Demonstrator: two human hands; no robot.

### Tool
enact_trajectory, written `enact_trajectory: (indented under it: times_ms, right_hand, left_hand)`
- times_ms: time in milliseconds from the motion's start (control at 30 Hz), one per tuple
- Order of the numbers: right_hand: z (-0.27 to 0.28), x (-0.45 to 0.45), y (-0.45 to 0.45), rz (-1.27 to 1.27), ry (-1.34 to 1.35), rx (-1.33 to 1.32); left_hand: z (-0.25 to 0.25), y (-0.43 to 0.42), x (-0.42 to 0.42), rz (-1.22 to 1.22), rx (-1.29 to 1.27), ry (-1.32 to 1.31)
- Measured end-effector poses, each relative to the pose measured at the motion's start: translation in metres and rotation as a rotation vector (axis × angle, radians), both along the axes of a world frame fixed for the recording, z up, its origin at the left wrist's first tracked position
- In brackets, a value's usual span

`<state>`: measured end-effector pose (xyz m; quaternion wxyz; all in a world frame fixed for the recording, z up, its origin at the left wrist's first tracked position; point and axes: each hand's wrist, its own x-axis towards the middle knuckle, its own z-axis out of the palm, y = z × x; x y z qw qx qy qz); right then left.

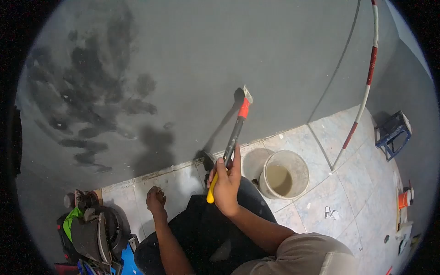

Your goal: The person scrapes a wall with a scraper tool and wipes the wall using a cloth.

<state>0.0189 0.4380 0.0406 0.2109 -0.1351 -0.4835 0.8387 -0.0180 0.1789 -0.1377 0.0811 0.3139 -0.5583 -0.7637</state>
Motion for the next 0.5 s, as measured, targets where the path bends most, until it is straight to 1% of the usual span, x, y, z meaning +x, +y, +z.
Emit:
enact_trajectory:
  times_ms: [33,100,167,333,400,500]
  right_hand:
    - [-0.001,-0.006,-0.008,-0.001,-0.002,0.007]
    - [-0.001,-0.021,-0.02,-0.048,0.014,-0.043]
    - [0.0,-0.037,-0.03,-0.064,-0.004,-0.045]
    - [0.006,-0.063,-0.052,-0.184,0.029,-0.088]
    - [0.011,-0.077,-0.044,-0.227,0.018,-0.078]
    - [0.02,-0.099,-0.008,-0.305,0.129,-0.113]
  left_hand:
    - [0.003,0.002,0.0,-0.003,-0.042,-0.011]
    - [0.005,0.006,-0.001,0.013,-0.012,-0.029]
    - [0.004,0.004,-0.001,-0.041,0.035,0.049]
    - [0.009,0.005,-0.003,-0.018,0.046,0.034]
    - [0.009,0.007,-0.003,-0.017,0.041,0.028]
    - [0.004,0.004,-0.002,-0.057,-0.001,0.007]
